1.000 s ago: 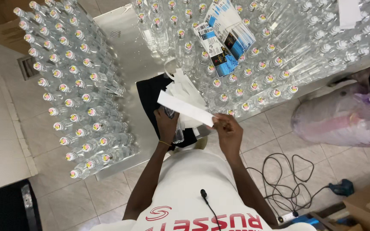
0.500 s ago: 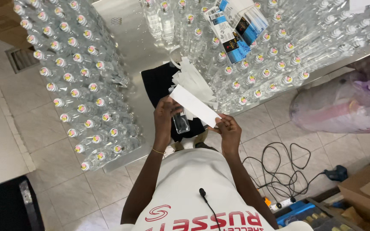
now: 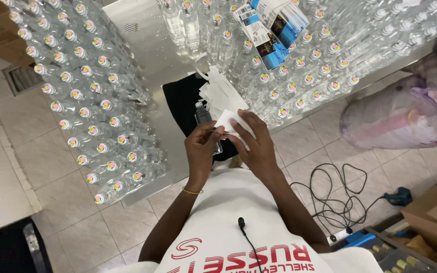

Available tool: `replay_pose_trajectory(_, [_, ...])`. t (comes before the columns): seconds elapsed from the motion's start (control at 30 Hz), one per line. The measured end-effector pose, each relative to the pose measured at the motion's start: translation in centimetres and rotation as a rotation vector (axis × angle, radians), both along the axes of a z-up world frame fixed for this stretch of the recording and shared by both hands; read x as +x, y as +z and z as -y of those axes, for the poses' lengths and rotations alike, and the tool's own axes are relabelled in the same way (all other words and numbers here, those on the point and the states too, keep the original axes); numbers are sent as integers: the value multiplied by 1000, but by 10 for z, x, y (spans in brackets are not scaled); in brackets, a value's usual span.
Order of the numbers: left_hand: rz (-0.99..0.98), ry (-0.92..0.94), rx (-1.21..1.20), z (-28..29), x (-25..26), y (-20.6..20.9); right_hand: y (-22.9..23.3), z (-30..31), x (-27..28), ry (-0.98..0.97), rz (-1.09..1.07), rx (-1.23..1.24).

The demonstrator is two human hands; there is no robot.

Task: The person stands at a metal table and applies labels to clear plastic water bottles. They peel the backing from a label, wrap it around a bottle, and smooth it down. The person repeats this process for several bottles, placing the labeled ones into a group on the table.

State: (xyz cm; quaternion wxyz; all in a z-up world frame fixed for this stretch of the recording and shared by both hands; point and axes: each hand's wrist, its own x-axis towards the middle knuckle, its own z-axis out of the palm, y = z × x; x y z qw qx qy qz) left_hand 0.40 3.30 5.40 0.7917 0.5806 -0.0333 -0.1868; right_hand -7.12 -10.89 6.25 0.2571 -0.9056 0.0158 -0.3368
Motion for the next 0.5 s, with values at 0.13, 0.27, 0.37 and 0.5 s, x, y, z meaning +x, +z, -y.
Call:
replay_pose_trajectory(0.13, [71, 14, 19, 0, -1, -18, 16, 0, 11, 43, 30, 64])
replay_pose_trajectory(0.27, [106, -10, -19, 3, -2, -14, 28, 4, 8, 78, 19, 211])
replay_pose_trajectory(0.37, [120, -20, -39, 11, -1, -13, 21, 8, 6, 56, 1, 272])
replay_pose_trajectory(0.5, [114, -52, -31, 22, 0, -20, 9, 16, 0, 18, -21, 367])
